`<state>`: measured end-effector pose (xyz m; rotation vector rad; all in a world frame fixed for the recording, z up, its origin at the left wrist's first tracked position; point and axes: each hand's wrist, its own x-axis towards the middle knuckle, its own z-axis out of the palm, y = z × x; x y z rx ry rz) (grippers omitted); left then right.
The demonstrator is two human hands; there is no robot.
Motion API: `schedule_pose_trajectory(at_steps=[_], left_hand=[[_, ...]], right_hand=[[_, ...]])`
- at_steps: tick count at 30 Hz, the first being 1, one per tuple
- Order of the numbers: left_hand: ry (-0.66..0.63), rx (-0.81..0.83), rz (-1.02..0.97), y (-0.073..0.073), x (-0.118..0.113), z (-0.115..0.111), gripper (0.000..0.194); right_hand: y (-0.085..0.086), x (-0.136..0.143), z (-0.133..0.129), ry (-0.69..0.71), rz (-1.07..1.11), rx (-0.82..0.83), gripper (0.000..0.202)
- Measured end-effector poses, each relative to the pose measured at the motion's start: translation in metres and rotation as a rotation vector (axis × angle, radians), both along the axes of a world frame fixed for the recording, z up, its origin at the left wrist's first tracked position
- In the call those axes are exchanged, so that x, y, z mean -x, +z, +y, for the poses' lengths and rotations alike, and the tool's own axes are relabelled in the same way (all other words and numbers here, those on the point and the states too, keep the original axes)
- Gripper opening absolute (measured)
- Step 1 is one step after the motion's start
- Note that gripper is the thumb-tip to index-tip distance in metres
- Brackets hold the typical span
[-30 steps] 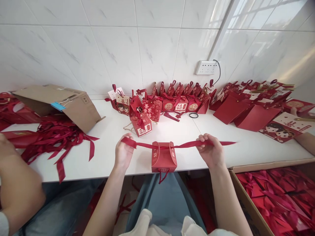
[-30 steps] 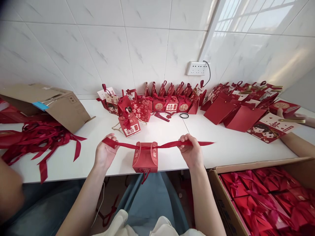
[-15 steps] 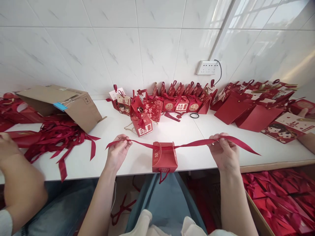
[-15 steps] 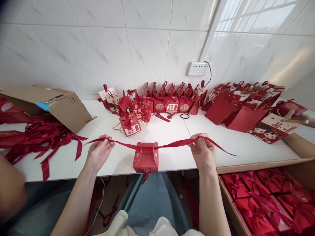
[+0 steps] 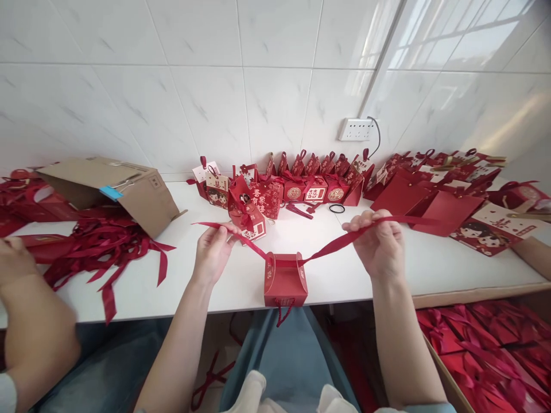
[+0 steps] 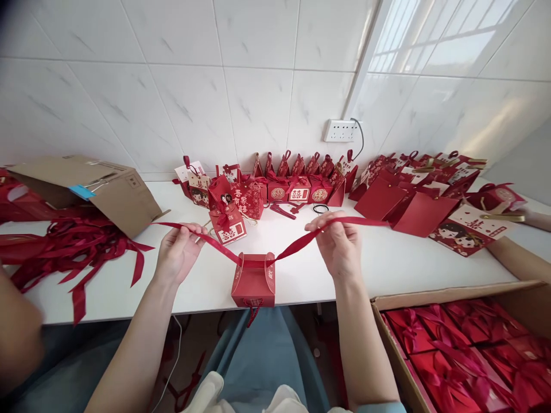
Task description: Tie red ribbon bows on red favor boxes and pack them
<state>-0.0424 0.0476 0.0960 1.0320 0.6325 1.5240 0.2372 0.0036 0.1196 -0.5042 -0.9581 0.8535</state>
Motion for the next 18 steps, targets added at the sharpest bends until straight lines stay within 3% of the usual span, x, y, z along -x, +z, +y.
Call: schedule_pose_trajectory(at_steps=[8,13,18], left_hand=[[-0.201,-0.093,0.031,0.043,-0.035,0.01,0.031],[-0.321,-0.096,0.143,0.051,-0.056,0.012,0.03],[-0.368,-0.104,0.056,0.056,-0.066,0.009,0.028]], right_hand=[[0.016,0.047,0.028,0.234,-0.257,0.161,0.025],[0.023,0.073,0.036,0.323,-0.284,0.112,0.029],[0.028,0.083,0.031,0.431,-0.244,0.07,0.025]])
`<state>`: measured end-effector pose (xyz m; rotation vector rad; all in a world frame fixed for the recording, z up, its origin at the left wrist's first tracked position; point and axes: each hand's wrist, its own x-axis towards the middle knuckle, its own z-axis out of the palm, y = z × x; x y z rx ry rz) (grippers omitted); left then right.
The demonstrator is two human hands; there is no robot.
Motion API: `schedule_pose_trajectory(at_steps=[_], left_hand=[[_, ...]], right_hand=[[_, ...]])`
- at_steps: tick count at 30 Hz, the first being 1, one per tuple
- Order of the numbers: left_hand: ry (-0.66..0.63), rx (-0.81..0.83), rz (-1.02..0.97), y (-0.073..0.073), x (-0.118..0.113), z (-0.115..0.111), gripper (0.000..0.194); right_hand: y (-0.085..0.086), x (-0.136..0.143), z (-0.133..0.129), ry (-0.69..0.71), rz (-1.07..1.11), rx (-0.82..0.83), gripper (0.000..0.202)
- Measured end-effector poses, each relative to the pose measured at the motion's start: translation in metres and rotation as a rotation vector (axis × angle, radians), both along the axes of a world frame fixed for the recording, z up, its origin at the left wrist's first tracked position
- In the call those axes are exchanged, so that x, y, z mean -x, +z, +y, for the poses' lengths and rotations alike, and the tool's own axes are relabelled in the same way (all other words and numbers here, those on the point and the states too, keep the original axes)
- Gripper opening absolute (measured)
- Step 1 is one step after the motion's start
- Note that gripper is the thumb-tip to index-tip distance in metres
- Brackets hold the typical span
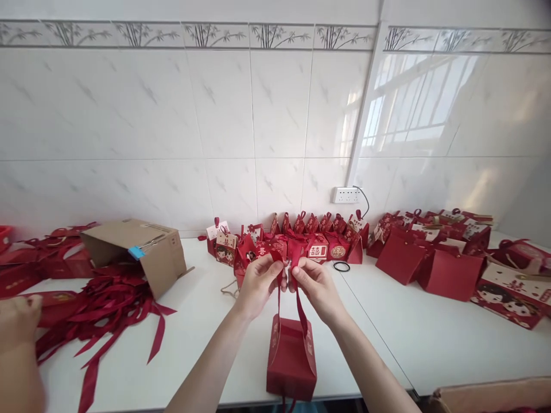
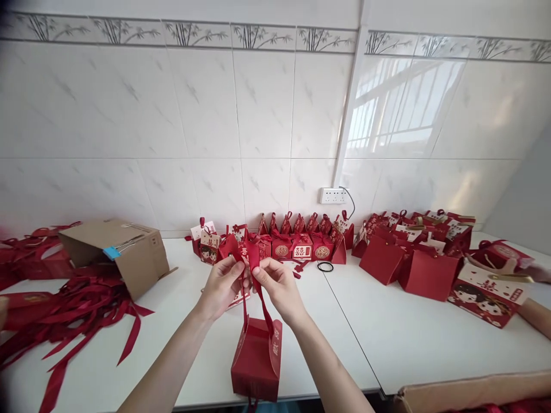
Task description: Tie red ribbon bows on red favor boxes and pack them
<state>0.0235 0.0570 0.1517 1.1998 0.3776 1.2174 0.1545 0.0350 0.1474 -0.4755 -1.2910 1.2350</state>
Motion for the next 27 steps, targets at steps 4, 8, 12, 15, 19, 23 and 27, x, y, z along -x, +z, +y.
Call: schedule_pose_trajectory(at_steps=[4,8,12,15,19,23,27], left_hand=[[0.043,0.016,-0.035,0.005,0.0,-0.002,0.033],[0.082,0.024,-0.032,0.012,-0.001,-0.003,0.039],[0.127,0.045,-0.028,0.016,-0.006,-0.003,0.034],[0.193,0.035,0.002,0.017,-0.009,-0.005,0.034],[0.296,-0.056,0.106,0.02,-0.01,-0.009,0.032],[0.385,-0.12,0.133,0.023,-0.009,-0.014,0.03],[0.406,-0.183,0.227,0.025,-0.006,-0.018,0.023]], right_hand=[[-0.002,0.001,-0.002,-0.019,-0.016,0.006,0.024],[-0.005,-0.001,-0.003,-0.073,-0.049,0.007,0.027],[-0.005,-0.003,-0.003,-0.184,-0.063,-0.016,0.028],[-0.003,-0.005,-0.002,-0.242,-0.063,-0.036,0.028],[-0.003,-0.005,-0.001,-0.28,-0.038,-0.069,0.025],[-0.003,-0.006,-0.002,-0.241,-0.021,-0.134,0.019],[0.003,-0.005,-0.004,-0.223,-0.039,-0.113,0.018]])
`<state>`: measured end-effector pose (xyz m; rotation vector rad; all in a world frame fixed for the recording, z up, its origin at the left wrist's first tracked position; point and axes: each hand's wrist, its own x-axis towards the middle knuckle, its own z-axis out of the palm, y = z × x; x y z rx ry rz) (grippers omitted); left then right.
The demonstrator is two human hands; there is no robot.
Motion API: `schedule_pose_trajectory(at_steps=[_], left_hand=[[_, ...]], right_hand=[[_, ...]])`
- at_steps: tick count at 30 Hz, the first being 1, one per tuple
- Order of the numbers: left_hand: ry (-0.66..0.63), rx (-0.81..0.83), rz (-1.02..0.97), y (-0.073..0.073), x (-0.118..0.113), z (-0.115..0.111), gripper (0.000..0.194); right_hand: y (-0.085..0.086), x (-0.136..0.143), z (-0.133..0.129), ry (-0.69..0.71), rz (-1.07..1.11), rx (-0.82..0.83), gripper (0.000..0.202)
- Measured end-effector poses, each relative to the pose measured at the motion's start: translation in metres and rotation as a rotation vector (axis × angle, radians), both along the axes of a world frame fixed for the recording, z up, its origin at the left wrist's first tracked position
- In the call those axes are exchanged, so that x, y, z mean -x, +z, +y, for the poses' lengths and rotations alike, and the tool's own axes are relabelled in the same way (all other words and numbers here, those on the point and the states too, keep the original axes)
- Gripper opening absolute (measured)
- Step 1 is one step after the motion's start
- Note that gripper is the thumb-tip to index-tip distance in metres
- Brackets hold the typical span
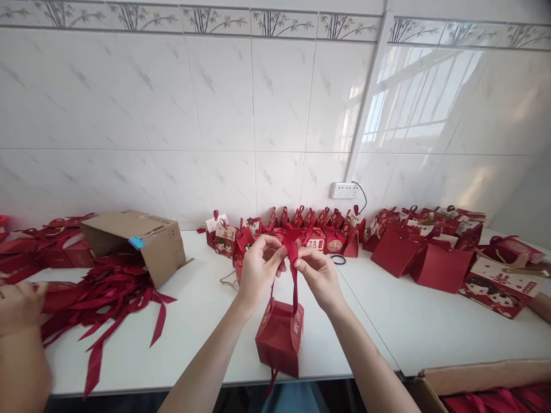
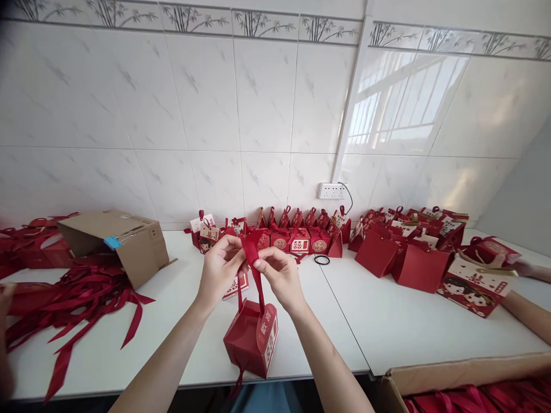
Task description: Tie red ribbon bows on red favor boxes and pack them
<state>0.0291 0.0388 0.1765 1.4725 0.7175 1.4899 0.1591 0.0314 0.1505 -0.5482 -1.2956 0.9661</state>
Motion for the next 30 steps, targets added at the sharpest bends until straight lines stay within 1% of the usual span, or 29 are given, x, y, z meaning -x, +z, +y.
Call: schedule_pose_trajectory(at_steps=[3,7,10,13,16,18,20,22,24,26,28,30], left_hand=[[-0.05,-0.001,0.09,0.0,0.003,-0.004,0.015],[-0.148,-0.043,0.086,0.0,0.005,-0.01,0.014],[-0.13,-0.08,0.122,0.0,0.005,-0.012,0.012],[-0.084,-0.035,0.155,0.001,0.005,-0.01,0.015],[-0.126,0.037,0.083,0.001,0.004,-0.006,0.019],[-0.176,0.102,-0.019,0.0,0.003,-0.001,0.02],[-0.222,0.161,-0.111,-0.004,0.002,0.003,0.022],[-0.238,0.169,-0.144,-0.007,0.003,0.006,0.021],[-0.233,0.121,-0.106,-0.009,0.005,0.007,0.021],[-0.226,0.045,-0.022,-0.01,0.007,0.007,0.021],[-0.212,-0.048,0.087,-0.009,0.01,0.005,0.021],[-0.197,-0.139,0.193,-0.007,0.012,0.003,0.021]], right_hand=[[0.005,0.001,0.0,-0.045,0.021,0.071,0.024],[0.007,0.001,0.001,-0.101,-0.001,0.117,0.032],[0.006,0.0,0.001,-0.159,-0.034,0.113,0.031],[0.006,-0.001,0.0,-0.182,-0.064,0.068,0.024],[0.005,-0.003,-0.003,-0.163,-0.052,-0.006,0.014],[0.003,-0.004,-0.007,-0.211,-0.076,-0.086,0.008],[0.0,-0.005,-0.012,-0.328,-0.196,-0.217,0.002],[-0.005,-0.006,-0.018,-0.453,-0.375,-0.387,0.008],[-0.009,-0.007,-0.023,-0.498,-0.528,-0.505,0.013],[-0.011,-0.007,-0.025,-0.454,-0.566,-0.509,0.011],[-0.012,-0.006,-0.025,-0.37,-0.479,-0.389,0.013],[-0.012,-0.005,-0.023,-0.244,-0.33,-0.224,0.008]])
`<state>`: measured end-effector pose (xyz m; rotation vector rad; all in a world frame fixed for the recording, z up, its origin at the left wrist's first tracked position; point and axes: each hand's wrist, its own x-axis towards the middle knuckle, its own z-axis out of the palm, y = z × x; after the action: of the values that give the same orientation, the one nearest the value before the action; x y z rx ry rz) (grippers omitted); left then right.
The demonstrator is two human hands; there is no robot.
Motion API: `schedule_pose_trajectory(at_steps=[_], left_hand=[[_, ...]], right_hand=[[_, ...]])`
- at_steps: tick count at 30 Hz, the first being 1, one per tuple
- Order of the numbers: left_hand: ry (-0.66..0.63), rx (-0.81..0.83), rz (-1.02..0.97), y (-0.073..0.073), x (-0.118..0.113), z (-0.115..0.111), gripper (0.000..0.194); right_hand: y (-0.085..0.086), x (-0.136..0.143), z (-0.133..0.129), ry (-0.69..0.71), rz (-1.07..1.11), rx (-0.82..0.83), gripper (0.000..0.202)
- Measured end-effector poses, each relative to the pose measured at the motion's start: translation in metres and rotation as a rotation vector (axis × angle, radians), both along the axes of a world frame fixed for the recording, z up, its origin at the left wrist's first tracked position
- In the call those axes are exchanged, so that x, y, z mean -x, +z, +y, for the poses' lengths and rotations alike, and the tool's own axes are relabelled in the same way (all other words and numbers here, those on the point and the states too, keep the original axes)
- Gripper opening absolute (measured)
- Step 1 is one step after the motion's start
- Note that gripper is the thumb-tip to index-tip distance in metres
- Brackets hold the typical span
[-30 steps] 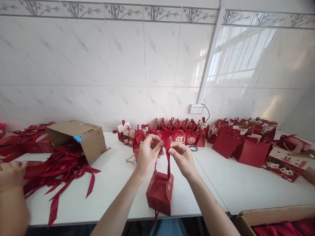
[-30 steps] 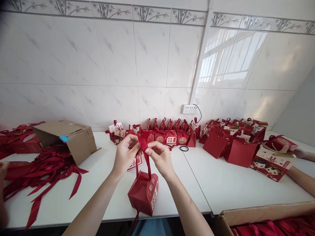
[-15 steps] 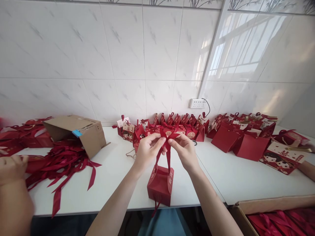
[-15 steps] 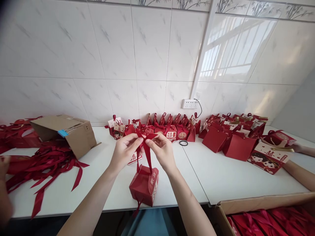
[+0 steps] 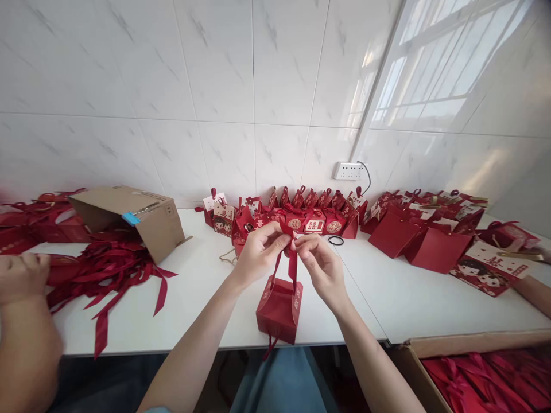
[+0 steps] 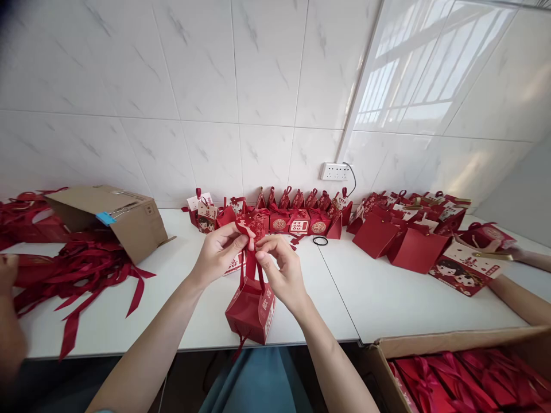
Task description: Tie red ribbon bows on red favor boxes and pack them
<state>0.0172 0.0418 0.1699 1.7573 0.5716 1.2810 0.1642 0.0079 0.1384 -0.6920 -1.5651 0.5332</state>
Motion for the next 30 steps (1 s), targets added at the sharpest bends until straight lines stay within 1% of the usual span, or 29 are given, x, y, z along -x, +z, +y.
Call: schedule_pose_trajectory(at_steps=[1,2,3,4,5,6,9,10,11,12,14,17,19,21,23,25,26,28,30], left_hand=[[0.001,-0.04,0.038,0.001,0.001,-0.001,0.022],[-0.003,-0.069,0.069,0.002,0.002,-0.001,0.022],[-0.006,-0.089,0.097,0.002,0.004,-0.002,0.022],[-0.01,-0.104,0.126,0.003,0.005,-0.002,0.021],[-0.014,-0.121,0.156,0.003,0.006,-0.003,0.02],[-0.017,-0.145,0.184,0.004,0.008,-0.003,0.019],[-0.028,-0.229,0.226,0.003,0.01,-0.004,0.015],[-0.03,-0.249,0.214,0.002,0.01,-0.004,0.015],[-0.03,-0.26,0.195,0.0,0.01,-0.004,0.014],[-0.028,-0.264,0.173,-0.002,0.01,-0.004,0.015],[-0.012,-0.267,0.134,-0.006,0.009,-0.003,0.015],[0.021,-0.286,0.077,-0.013,0.009,-0.001,0.014],[0.009,-0.294,0.029,-0.016,0.008,-0.001,0.013],[-0.022,-0.288,-0.016,-0.019,0.006,-0.001,0.013],[-0.03,-0.264,-0.068,-0.02,0.003,-0.002,0.013],[-0.002,-0.198,-0.139,-0.023,0.0,-0.004,0.013],[0.012,-0.144,-0.193,-0.024,-0.003,-0.004,0.013],[0.018,-0.003,-0.349,-0.029,-0.007,-0.004,0.012],[0.005,0.147,-0.52,-0.035,-0.009,-0.003,0.011]], right_hand=[[0.0,0.001,0.001,0.059,0.059,0.078,0.008],[0.0,0.001,0.002,0.108,0.09,0.145,0.014],[0.0,0.002,0.003,0.132,0.093,0.191,0.019],[0.0,0.002,0.003,0.116,0.068,0.208,0.02],[0.0,0.003,0.003,0.056,0.026,0.191,0.016],[-0.001,0.003,0.002,-0.037,-0.025,0.143,0.012],[-0.004,0.005,0.0,-0.359,-0.184,-0.042,0.008],[-0.005,0.006,0.0,-0.426,-0.217,-0.067,0.008],[-0.006,0.007,-0.001,-0.458,-0.23,-0.069,0.008],[-0.007,0.008,-0.002,-0.458,-0.221,-0.06,0.008],[-0.006,0.009,-0.004,-0.392,-0.161,-0.033,0.008],[0.0,0.009,-0.008,-0.188,-0.016,0.068,0.01],[0.003,0.009,-0.009,-0.085,0.104,0.19,0.011],[0.005,0.011,-0.007,-0.039,0.262,0.297,0.015],[0.004,0.013,-0.004,0.004,0.431,0.356,0.02],[0.002,0.016,-0.001,0.022,0.566,0.37,0.032],[0.001,0.016,0.0,0.007,0.612,0.372,0.037],[0.0,0.017,0.002,-0.072,0.67,0.383,0.042],[-0.001,0.015,0.002,-0.159,0.711,0.396,0.042]])
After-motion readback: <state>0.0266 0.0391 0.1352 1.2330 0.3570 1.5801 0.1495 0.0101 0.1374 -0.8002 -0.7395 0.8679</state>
